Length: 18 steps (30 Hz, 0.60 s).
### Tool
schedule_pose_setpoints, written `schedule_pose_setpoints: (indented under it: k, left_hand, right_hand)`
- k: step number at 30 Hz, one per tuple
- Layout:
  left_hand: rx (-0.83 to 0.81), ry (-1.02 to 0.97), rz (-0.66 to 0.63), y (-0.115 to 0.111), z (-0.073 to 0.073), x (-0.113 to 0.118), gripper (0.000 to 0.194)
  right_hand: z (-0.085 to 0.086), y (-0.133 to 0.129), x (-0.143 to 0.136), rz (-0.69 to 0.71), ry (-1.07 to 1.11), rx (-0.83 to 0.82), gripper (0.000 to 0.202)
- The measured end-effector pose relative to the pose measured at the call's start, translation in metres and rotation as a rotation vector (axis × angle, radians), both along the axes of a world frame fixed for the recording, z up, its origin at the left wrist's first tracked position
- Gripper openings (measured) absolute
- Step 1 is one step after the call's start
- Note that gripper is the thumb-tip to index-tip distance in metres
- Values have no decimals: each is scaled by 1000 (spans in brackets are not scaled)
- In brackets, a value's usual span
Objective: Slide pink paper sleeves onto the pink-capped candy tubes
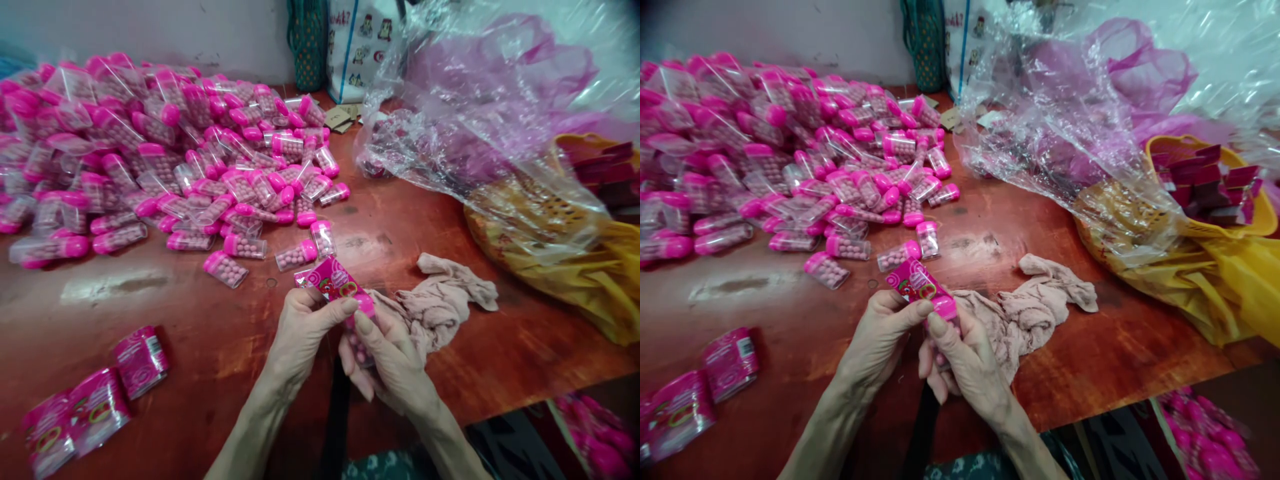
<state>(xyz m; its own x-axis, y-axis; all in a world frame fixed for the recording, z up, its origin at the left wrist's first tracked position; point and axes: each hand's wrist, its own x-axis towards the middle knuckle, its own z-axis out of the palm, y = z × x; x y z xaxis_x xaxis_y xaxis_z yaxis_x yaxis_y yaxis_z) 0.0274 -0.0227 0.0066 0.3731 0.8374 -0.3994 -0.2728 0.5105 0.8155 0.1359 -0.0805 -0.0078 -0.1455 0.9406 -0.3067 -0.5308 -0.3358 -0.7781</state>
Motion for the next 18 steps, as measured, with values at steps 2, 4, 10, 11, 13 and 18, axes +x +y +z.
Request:
schedule_pose_setpoints:
  k: [2,4,10,11,13,18]
  left_hand:
    - [0,7,-19,0,1,0,14]
    - [-4,8,-46,0,3,2,15]
    - [39,-15,1,-4,7,7,7]
    - [35,-12,5,-4,7,8,8]
    - [9,-14,-35,-5,7,7,10]
    - [-25,-21,-107,-4,8,6,13]
  right_hand:
    - [-3,-1,0,-27,-33,1,23]
    - [-2,-2,1,-60,-122,32,24]
    - [7,-3,4,-196,-741,212,17]
    - [7,-3,4,-192,-752,215,18]
    - [5,-4,4,-142,-623,146,20]
    - [-4,-3,0,-31,-74,-16,36]
